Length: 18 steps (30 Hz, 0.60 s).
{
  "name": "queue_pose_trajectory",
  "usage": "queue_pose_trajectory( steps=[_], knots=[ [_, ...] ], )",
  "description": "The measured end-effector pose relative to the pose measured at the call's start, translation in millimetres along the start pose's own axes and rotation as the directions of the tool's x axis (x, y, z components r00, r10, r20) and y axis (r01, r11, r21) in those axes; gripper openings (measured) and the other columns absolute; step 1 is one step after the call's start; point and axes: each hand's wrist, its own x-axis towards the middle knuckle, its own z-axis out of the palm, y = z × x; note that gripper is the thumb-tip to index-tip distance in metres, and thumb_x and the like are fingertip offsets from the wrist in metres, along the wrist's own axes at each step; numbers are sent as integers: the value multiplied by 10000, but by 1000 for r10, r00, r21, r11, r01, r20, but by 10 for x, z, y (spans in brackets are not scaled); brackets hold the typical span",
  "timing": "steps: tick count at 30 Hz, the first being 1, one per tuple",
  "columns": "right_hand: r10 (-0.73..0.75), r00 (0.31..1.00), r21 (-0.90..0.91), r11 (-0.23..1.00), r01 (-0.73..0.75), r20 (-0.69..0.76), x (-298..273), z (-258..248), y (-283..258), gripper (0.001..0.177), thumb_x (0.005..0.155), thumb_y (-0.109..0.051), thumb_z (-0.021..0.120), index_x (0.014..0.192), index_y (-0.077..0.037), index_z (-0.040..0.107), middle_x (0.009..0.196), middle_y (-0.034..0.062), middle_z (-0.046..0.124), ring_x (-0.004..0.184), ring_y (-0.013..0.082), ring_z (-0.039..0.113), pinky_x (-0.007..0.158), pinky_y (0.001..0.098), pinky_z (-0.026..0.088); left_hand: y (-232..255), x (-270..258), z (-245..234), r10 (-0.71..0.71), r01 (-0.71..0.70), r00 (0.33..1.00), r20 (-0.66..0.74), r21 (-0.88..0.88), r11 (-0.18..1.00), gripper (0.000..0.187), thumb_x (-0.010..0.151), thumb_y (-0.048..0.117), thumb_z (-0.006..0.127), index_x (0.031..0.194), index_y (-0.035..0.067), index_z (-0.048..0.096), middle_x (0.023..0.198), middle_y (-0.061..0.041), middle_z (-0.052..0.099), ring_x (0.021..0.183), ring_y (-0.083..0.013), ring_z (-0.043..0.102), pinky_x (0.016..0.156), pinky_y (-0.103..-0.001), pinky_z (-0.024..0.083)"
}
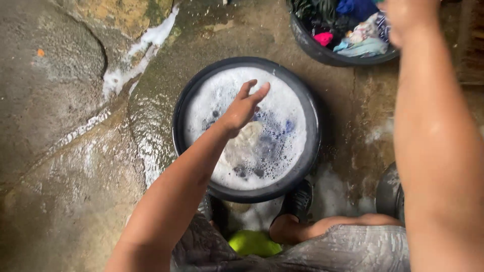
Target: Hand washing various clothes in a basin with soapy water.
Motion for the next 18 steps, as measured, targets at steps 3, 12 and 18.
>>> queue_pose_trajectory(
  steps=[3, 12, 18],
  knots=[
    [556, 830, 9, 831, -557, 46, -182, 238, 539, 647, 906, -236, 831, 1374, -89, 409, 1331, 155, 504, 1136, 292, 538, 750, 453, 498, -312, 112, -232, -7, 44, 993, -116, 323, 945, 1014, 834, 655, 622, 1594, 110, 229, 1529, -275, 427, 1355, -429, 508, 1106, -531, 435],
    [620, 364, -508, 782, -361, 695, -2304, 1891, 455, 750, 827, -358, 830, 1437, -52, 517, 1458, 238, 488, 1293, 385, 522, 1039, 490, 441, -433, 99, -346, -5, 184, 971, -237, 738, 650, 924, 808, 652, 702, 1474, 62, 452, 1382, -262, 604, 1323, -389, 571, 1109, -437, 448],
    [562, 147, -564, 825, -35, 814, -2732, 2151, 279, 623, 819, -294, 751, 1356, -49, 551, 1415, 276, 490, 1252, 430, 552, 1022, 505, 480, -490, 110, -380, -80, 179, 983, -165, 771, 611, 858, 834, 649, 695, 1452, 83, 509, 1335, -246, 638, 1295, -380, 580, 1107, -446, 428]
  ],
)
